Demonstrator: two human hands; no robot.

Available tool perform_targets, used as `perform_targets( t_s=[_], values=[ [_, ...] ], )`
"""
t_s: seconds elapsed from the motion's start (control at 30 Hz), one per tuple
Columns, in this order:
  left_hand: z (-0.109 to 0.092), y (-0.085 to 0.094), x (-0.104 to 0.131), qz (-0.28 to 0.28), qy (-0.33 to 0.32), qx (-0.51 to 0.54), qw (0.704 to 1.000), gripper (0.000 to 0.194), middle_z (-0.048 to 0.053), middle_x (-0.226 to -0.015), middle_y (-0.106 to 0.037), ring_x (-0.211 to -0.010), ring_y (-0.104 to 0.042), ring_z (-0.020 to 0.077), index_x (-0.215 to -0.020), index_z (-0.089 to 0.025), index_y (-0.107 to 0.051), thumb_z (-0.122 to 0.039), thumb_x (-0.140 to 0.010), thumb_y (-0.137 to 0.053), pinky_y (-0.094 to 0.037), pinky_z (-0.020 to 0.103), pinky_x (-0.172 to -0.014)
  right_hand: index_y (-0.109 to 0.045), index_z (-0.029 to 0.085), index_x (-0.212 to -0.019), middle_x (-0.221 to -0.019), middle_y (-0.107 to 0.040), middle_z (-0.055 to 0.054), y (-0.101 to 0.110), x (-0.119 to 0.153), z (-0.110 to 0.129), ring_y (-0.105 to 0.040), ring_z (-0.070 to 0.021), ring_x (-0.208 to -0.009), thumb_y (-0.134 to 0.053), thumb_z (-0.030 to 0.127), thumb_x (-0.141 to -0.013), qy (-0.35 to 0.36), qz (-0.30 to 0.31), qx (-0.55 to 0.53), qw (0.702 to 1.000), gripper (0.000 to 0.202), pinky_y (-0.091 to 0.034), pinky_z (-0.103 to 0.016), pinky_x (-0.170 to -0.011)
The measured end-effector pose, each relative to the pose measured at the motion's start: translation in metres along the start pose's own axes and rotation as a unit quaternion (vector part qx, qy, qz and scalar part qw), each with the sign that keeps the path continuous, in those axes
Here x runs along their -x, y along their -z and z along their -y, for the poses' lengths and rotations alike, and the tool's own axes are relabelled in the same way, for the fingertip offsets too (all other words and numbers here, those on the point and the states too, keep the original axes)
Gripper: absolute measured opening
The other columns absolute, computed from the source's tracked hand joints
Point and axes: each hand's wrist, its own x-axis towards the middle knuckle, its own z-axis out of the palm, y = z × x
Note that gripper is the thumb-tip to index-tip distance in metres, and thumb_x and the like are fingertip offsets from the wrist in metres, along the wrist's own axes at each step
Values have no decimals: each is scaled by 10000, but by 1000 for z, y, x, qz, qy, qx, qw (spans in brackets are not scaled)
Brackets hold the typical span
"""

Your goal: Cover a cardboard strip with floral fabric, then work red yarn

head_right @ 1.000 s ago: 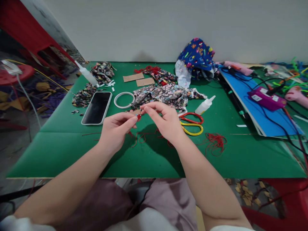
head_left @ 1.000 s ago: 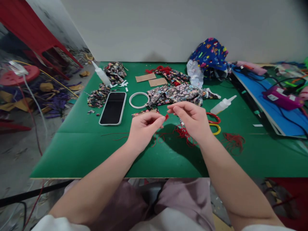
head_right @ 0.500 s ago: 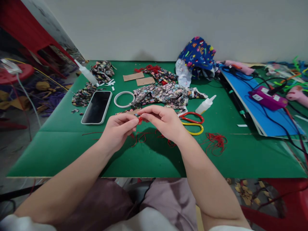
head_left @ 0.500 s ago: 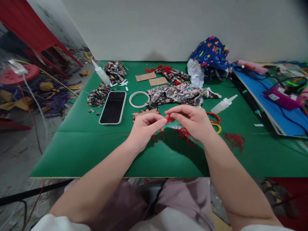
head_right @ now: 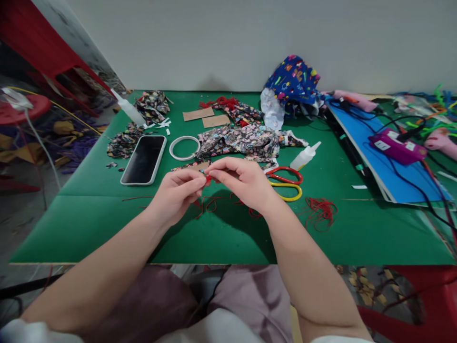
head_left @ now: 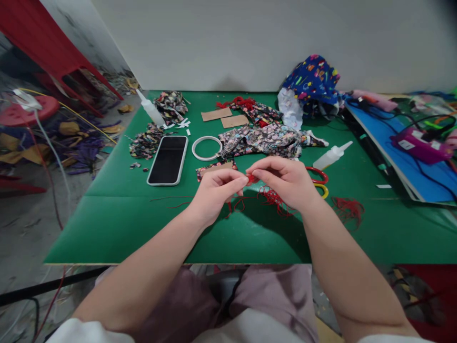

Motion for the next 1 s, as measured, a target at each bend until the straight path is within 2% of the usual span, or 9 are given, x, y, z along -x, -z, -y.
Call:
perform_targets(
  t_s=[0.43, 0.77, 1.0],
  values=[
    [-1, -1, -1, 3, 19, 24, 1000, 133, -21, -493, -536, -407, -318, 34, -631, -170, -680, -296, -638, -720, -155, 186, -388, -613, 200, -791, -753, -629, 18, -2, 0, -2, -588, -101, -685, -549, 246, -818, -15, 12, -3, 1000, 83, -474, -226, -632],
    [0, -2, -1, 3, 11, 16, 1000, 143, -32, -487, -537, -404, -326, 26, -655, -172, -687, -312, -658, -715, -168, 172, -389, -572, 185, -778, -738, -601, 17, -6, 0, -2, -581, -100, -706, -525, 188, -805, -3, -7, 24, 1000, 54, -467, -220, -627],
    [0, -2, -2, -1, 10, 13, 1000, 123, -32, -496, -547, -405, -330, 25, -643, -173, -684, -291, -666, -707, -170, 174, -388, -557, 194, -773, -729, -611, 28, -4, -1, -6, -585, -81, -652, -518, 172, -805, 23, -46, 7, 999, 55, -468, -207, -598]
  ],
)
